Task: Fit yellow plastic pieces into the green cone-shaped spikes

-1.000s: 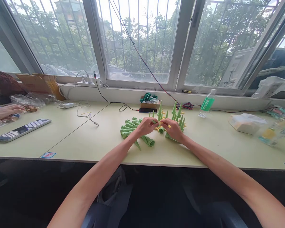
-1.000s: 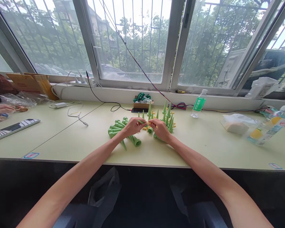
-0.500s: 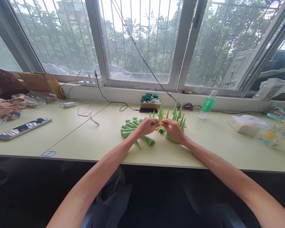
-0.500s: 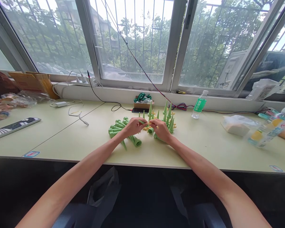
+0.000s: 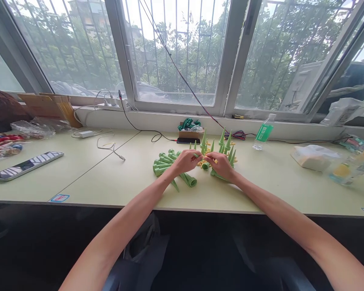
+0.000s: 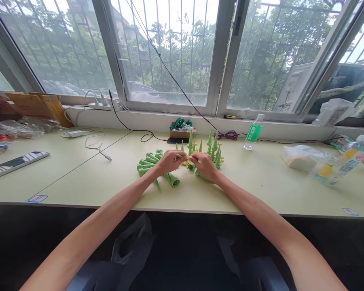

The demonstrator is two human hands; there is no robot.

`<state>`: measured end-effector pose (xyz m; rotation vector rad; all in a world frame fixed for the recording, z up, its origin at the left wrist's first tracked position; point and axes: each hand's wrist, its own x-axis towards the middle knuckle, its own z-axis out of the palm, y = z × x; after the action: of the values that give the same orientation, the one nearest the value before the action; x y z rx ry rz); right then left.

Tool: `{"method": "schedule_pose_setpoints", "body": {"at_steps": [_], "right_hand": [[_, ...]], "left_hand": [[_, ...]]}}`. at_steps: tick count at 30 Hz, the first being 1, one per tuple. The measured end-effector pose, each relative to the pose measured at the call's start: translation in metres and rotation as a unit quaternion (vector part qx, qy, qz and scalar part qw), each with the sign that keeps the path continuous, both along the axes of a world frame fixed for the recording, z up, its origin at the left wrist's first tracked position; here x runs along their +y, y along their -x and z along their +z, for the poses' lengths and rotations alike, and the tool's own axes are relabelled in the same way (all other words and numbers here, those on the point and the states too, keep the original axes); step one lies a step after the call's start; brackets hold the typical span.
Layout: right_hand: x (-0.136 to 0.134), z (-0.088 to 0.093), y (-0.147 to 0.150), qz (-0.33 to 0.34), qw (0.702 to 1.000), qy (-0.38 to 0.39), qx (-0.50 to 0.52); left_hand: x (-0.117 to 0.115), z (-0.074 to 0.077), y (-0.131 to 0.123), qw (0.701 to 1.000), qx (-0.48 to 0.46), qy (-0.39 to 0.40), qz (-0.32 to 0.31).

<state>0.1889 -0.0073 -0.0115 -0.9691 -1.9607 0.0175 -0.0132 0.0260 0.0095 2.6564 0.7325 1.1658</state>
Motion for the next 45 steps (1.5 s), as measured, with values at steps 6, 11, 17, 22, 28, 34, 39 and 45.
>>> {"method": "schedule_pose_setpoints", "body": {"at_steps": [6, 11, 17, 22, 28, 34, 39, 45], "right_hand": [[-0.0007, -0.0006, 0.0002, 0.003, 1.0, 0.008, -0.016], [-0.0007, -0.0014, 0.0003, 0.007, 0.999, 0.013, -0.029], [-0.0001, -0.0012, -0.0007, -0.004, 0.999, 0.021, -0.048], [-0.0017, 0.0012, -0.0009, -0.016, 0.998, 0.018, -0.051], [-0.0066, 0.0049, 0.0002, 0.007, 1.0, 0.002, -0.016], [-0.002, 0.0012, 0.0005, 0.017, 1.0, 0.001, -0.011], [0.0004, -0.0014, 0.0003, 0.011, 1.0, 0.01, -0.018], [-0.0027, -0.0009, 0.0012, 0.017, 1.0, 0.011, 0.002]], "left_hand": [[0.0023, -0.0023, 0.0007, 1.0, 0.0, -0.007, 0.0], [0.0037, -0.0032, 0.0006, 1.0, 0.002, -0.012, -0.005], [0.0017, -0.0016, 0.0012, 1.0, 0.003, -0.016, -0.011], [0.0013, -0.0009, 0.0003, 1.0, 0.003, -0.008, -0.008], [0.0033, -0.0027, -0.0005, 1.0, 0.005, -0.01, -0.001], [0.0028, -0.0034, 0.0002, 1.0, 0.012, -0.017, -0.002], [0.0023, -0.0029, 0.0003, 1.0, 0.011, -0.018, 0.0], [0.0023, -0.0021, 0.0, 1.0, 0.003, -0.01, 0.004]]}}
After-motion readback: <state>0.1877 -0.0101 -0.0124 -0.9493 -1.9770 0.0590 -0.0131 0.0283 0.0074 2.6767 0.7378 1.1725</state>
